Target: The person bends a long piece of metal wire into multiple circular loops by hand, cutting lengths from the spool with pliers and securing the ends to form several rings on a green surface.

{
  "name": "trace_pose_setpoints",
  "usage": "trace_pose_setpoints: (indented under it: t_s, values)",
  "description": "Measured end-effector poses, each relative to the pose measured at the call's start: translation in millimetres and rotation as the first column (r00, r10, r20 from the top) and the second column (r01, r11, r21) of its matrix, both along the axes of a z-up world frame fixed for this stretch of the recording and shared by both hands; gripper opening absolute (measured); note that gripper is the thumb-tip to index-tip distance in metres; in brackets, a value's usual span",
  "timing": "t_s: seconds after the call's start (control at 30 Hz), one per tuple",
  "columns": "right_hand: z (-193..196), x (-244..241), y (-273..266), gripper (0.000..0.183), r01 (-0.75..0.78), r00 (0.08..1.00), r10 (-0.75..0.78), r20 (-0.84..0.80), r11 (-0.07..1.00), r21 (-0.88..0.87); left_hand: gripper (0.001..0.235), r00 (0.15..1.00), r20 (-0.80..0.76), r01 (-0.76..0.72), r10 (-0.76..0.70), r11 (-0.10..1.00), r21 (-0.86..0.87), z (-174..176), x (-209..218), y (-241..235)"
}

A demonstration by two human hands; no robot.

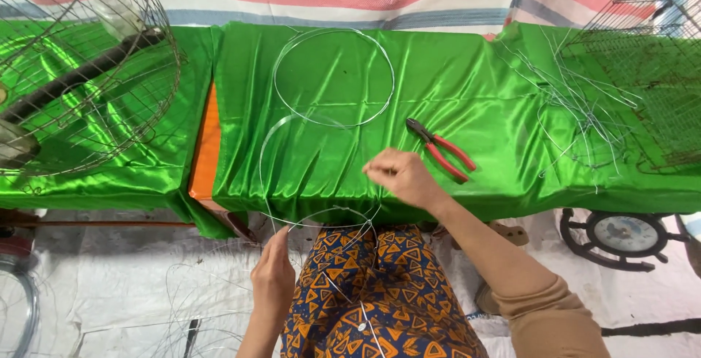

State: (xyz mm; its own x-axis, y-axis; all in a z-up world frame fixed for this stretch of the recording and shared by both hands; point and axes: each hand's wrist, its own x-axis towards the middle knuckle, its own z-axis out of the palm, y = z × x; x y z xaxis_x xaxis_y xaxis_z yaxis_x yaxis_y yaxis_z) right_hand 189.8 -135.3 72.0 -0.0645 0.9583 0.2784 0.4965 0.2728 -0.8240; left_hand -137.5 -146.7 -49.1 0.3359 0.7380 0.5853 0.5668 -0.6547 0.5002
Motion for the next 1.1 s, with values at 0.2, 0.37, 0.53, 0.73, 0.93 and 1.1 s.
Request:
trace_pose_setpoints:
  t_s: [0.2,0.37,0.53,0.73,0.93,1.1]
  values:
    - [-11.4,-9.4,4.9,0.011,0.065,0.997,-0.070,-0.026,0.986,-0.154,0.029,0.998,0.054,0.012,-0.018,0.993,0.117,-6.5,-3.5,-12.4]
    - [-31.0,-16.5,-1.2,0.019,-0.107,0.947,-0.061,-0.316,0.867,-0.487,0.024,0.994,0.103,0.034,-0.043,0.995,0.091,4.0,10.9,-14.2]
    - [-49.5,-16.2,-10.4,0.021,-0.294,0.806,-0.112,-0.582,0.776,-0.557,0.026,0.993,0.102,0.045,-0.053,0.996,0.083,-7.8,6.2,-14.2]
    - [-56.6,-31.4,-33.6,0.031,-0.302,0.850,-0.175,-0.498,0.612,-0.731,0.027,0.998,0.052,0.022,-0.020,1.000,-0.020,4.6,8.5,-17.6]
    - [-27.6,-50.7,-80.7,0.075,-0.211,0.944,-0.025,-0.330,0.723,-0.658,0.026,0.993,-0.076,-0.097,0.090,0.991,-0.088,-7.1,6.1,-16.1]
    - [-45.1,-60.8,-98.4,0.064,0.223,0.943,-0.057,0.327,0.840,-0.496,0.026,0.992,-0.105,-0.073,0.072,0.997,-0.007,-2.6,15.9,-20.3]
